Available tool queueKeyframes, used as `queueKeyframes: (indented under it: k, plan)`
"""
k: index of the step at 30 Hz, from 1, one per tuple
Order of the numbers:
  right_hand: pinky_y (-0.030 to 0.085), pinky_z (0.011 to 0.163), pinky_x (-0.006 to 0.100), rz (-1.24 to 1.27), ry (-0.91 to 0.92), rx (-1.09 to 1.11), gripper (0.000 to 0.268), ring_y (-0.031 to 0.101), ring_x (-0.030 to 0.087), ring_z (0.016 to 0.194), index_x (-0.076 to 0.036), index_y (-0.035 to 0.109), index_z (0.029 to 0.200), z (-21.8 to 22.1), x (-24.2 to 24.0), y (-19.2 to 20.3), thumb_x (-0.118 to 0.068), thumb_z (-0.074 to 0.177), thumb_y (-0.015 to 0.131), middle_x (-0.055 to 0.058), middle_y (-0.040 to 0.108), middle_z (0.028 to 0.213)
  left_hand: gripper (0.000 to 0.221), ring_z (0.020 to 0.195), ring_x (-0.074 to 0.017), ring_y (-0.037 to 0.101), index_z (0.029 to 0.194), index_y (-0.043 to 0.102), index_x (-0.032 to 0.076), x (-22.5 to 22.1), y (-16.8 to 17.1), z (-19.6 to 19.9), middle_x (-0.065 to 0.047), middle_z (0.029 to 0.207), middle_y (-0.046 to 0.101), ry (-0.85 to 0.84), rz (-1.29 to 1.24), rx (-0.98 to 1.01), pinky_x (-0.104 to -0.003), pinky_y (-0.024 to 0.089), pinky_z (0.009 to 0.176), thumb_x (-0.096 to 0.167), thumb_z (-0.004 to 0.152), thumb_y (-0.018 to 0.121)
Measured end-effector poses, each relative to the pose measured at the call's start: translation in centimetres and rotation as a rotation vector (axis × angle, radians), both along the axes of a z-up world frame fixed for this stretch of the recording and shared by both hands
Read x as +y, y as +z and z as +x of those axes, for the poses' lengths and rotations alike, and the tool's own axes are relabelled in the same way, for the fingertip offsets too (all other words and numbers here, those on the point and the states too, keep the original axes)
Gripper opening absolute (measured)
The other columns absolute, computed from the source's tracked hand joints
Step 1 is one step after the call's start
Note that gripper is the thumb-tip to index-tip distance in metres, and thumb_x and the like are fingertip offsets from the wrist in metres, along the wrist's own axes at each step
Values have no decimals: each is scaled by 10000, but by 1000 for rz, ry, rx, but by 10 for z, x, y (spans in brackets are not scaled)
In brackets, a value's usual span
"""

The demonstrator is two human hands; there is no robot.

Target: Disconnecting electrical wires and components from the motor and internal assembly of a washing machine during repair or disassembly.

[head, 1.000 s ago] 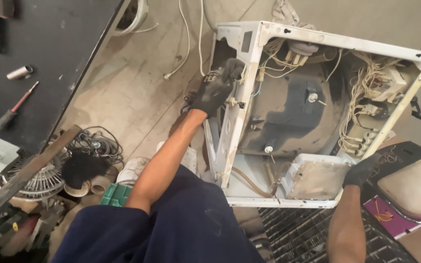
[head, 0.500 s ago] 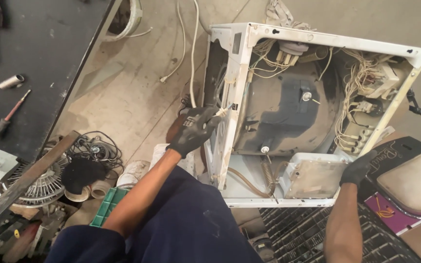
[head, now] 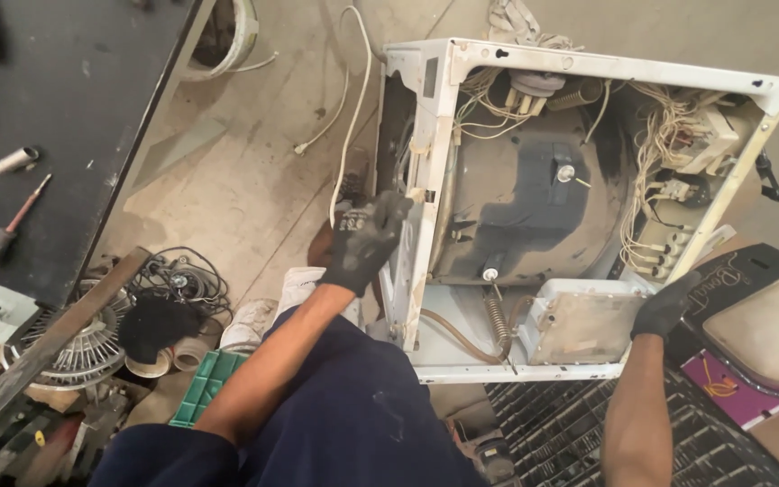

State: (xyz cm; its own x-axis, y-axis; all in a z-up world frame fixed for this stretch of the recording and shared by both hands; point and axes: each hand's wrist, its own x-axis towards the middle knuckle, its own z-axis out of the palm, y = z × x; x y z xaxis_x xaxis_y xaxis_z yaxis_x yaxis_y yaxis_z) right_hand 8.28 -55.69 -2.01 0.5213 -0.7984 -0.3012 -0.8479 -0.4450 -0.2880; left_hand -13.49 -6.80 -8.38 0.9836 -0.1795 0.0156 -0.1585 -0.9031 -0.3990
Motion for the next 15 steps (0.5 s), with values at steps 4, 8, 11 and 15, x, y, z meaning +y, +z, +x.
queueKeyframes:
  k: [4,8,11,15]
  plan:
    - [514,1051,301,52,21,-182,911,671,206,1223,-86,571,1400,-1,-86,-59,-822,878,444,48,685,1355,271,1169,-281,541,1281,665,48,2,-10,-1,-121,1332,574,-5,130,-15,-442,315,1155,69,1043,537]
    - [554,933,324,0,-17,-133,989,694,193,1100,-132,630,1339,-3,-54,-37,-922,788,402,23,714,1253,288,1026,-234,524,1290,645,37,-3,-7,-7,-156,1358,563,26,137,36,-399,321,997,29,1018,548]
    - [456,1087,377,0,-35,-49,1080,613,253,1278,-94,515,1446,-7,-27,-17,-933,785,350,76,613,1424,314,883,-187,508,1298,625,27,-9,-1,-14,-191,1384,552,61,146,84,-356,328,840,-11,993,559]
    - [393,1145,402,38,7,-8,1073,513,279,1375,-104,434,1521,-5,11,9,-898,816,283,98,503,1528,365,668,-117,484,1311,595,10,-17,7,-11,-243,1423,535,109,167,134,-292,338,603,-71,955,576]
